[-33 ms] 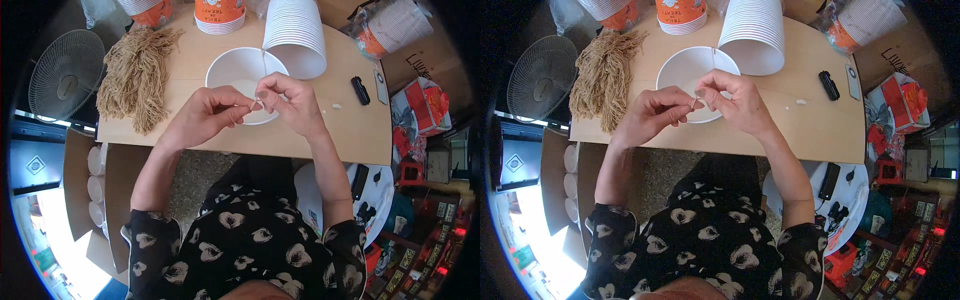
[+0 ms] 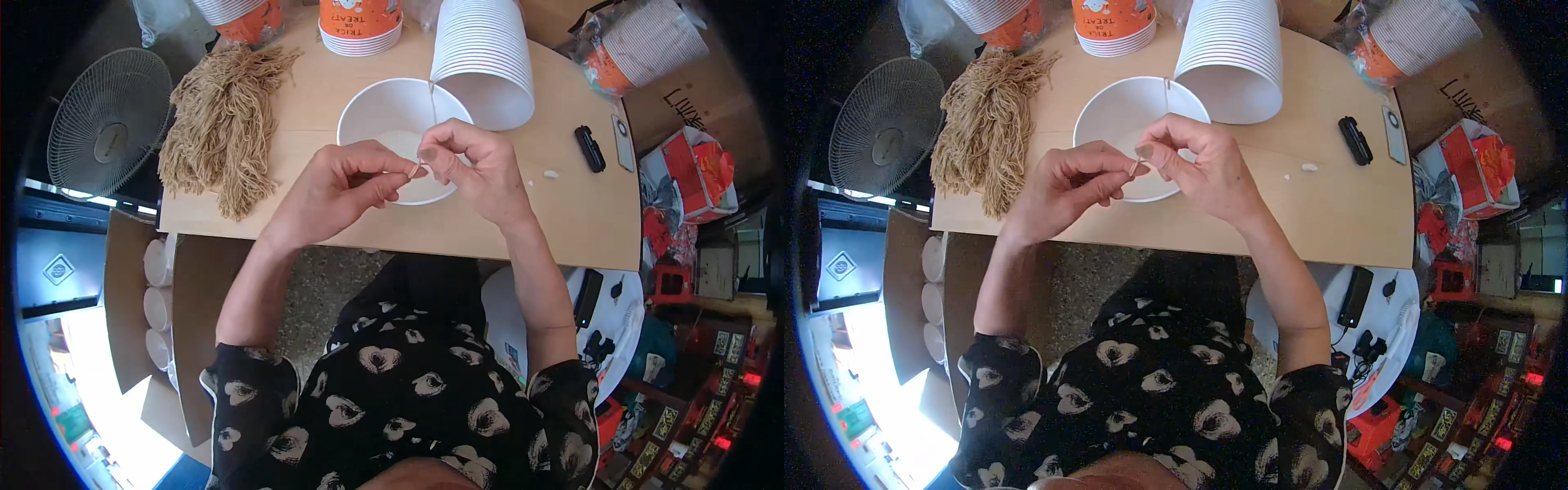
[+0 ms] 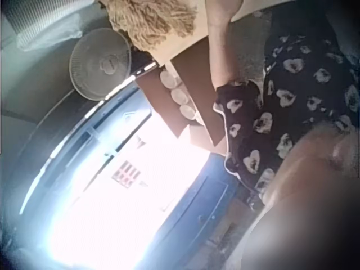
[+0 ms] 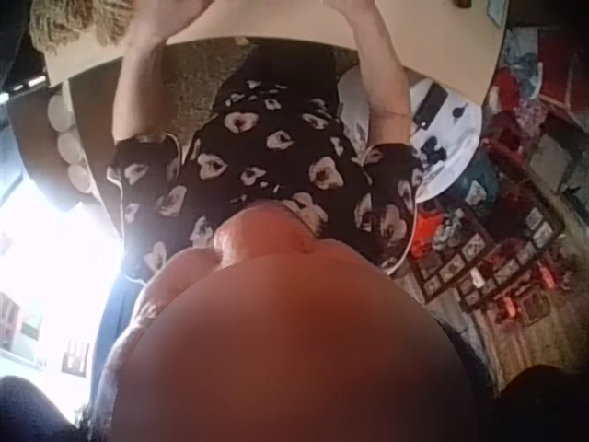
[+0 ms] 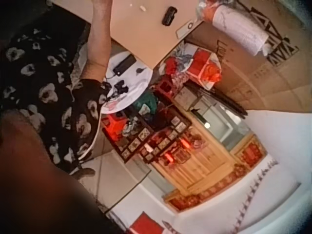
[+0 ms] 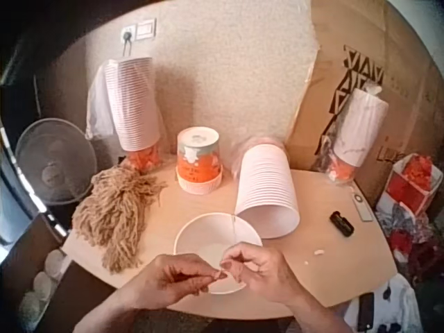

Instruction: The recorder is threading and tying thin strings, possibly for handles or attachments, and placing them into paper cups in a manufacturing environment.

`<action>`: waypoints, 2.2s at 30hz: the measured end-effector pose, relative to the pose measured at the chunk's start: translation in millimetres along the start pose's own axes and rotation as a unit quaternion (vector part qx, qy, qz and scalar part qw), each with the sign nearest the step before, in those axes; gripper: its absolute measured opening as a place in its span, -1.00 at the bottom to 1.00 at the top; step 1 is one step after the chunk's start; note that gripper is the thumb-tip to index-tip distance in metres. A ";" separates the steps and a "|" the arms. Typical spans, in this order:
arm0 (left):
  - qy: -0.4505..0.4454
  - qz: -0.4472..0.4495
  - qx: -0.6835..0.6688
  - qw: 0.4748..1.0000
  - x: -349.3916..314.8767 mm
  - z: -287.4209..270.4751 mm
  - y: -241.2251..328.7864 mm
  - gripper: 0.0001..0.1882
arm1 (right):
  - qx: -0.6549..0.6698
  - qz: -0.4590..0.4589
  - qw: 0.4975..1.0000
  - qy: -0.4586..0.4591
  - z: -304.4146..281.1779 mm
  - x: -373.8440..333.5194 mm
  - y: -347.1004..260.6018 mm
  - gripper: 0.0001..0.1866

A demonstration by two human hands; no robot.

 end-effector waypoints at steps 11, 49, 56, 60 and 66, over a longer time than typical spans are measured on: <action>0.201 0.047 -0.006 0.978 -11.0 13.3 -9.4 -0.75 | 0.073 0.035 0.993 0.090 18.2 7.7 -10.2 -0.85; 0.247 0.124 0.119 0.954 -14.6 2.7 -21.4 -0.92 | 0.089 0.088 0.992 0.031 22.4 23.4 -14.3 -0.78; 0.182 -0.049 -0.091 0.978 -4.9 -25.5 -7.6 -0.81 | -0.078 -0.094 0.978 0.169 27.3 27.3 -0.7 -0.81; 0.184 -0.087 -0.130 0.970 -6.6 -29.7 -10.2 -0.78 | -0.316 -0.218 0.880 0.281 32.6 7.6 -8.4 -0.78; 0.192 -0.099 -0.159 0.963 -7.2 -27.1 -8.8 -0.80 | -0.298 -0.202 0.889 0.283 57.1 -4.8 -2.0 -0.76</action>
Point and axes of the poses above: each hand's wrist, its own x-axis towards the middle knuckle, its own z-axis out of the palm, y = z × x, the point moved 1 cm from there along x, towards the middle knuckle, and after that the axes turned 10 degrees about z, right-handed, at the moved point
